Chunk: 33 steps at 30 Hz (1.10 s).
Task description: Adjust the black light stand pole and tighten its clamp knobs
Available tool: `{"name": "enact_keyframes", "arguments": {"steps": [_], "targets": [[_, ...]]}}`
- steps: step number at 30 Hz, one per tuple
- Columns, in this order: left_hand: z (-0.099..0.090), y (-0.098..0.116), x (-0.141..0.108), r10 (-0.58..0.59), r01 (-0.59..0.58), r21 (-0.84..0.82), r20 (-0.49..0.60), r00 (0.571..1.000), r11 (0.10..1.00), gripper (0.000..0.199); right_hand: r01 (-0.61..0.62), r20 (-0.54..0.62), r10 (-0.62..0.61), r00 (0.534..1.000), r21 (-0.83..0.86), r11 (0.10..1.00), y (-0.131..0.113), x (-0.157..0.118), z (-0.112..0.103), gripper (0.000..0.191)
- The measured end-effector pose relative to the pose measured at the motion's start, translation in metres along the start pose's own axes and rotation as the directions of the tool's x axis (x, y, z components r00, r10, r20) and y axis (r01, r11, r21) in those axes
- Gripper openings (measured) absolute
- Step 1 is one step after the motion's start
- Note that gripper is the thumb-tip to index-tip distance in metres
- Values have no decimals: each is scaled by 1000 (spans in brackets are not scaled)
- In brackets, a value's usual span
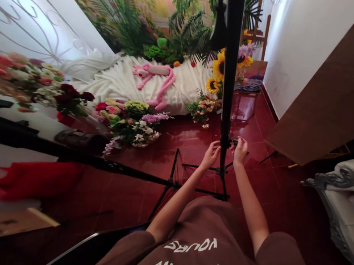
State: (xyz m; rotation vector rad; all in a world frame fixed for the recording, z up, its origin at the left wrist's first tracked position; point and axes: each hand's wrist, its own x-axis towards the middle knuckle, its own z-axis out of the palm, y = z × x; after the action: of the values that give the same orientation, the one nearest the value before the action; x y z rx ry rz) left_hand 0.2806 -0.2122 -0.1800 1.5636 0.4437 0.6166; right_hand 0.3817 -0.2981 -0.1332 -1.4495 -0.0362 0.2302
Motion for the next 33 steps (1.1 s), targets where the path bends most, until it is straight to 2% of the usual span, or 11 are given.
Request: {"name": "enact_keyframes", "arguments": {"steps": [4,8,9,12,14,16,18,20,24,29,33], "targets": [[-65,-53,-58,-191,203,79,-144,971,976,30,-138,66,137,988,9,990,27,-24,-2,42],[-160,-84,-128,-331,393,47,-450,829,918,31,-264,147,271,951,-65,962,53,-49,0,48],[-186,-85,-144,-344,418,24,-528,777,908,33,-285,173,296,939,-86,955,58,-55,2,48],[-257,-74,-184,-352,465,-85,-775,526,881,36,-313,268,346,899,-159,936,71,-73,15,46],[-294,-55,-200,-293,430,-96,-860,419,898,37,-317,336,373,865,-210,925,77,-86,29,43],[-319,-30,-202,-188,344,-39,-892,411,938,40,-322,412,407,815,-262,910,81,-102,48,41],[-331,-2,-192,-50,235,64,-890,452,970,45,-312,501,441,745,-322,894,83,-119,69,39],[-333,27,-172,59,128,140,-865,497,982,51,-276,589,457,667,-374,885,83,-138,92,37],[-324,65,-125,229,3,270,-822,521,963,57,-189,748,448,490,-411,892,73,-176,143,31],[-319,69,-99,238,1,276,-830,505,961,60,36,884,415,216,-432,901,48,-220,207,27],[-324,62,-101,255,-10,292,-815,520,956,57,383,940,319,117,-339,859,30,-241,245,31]]}}
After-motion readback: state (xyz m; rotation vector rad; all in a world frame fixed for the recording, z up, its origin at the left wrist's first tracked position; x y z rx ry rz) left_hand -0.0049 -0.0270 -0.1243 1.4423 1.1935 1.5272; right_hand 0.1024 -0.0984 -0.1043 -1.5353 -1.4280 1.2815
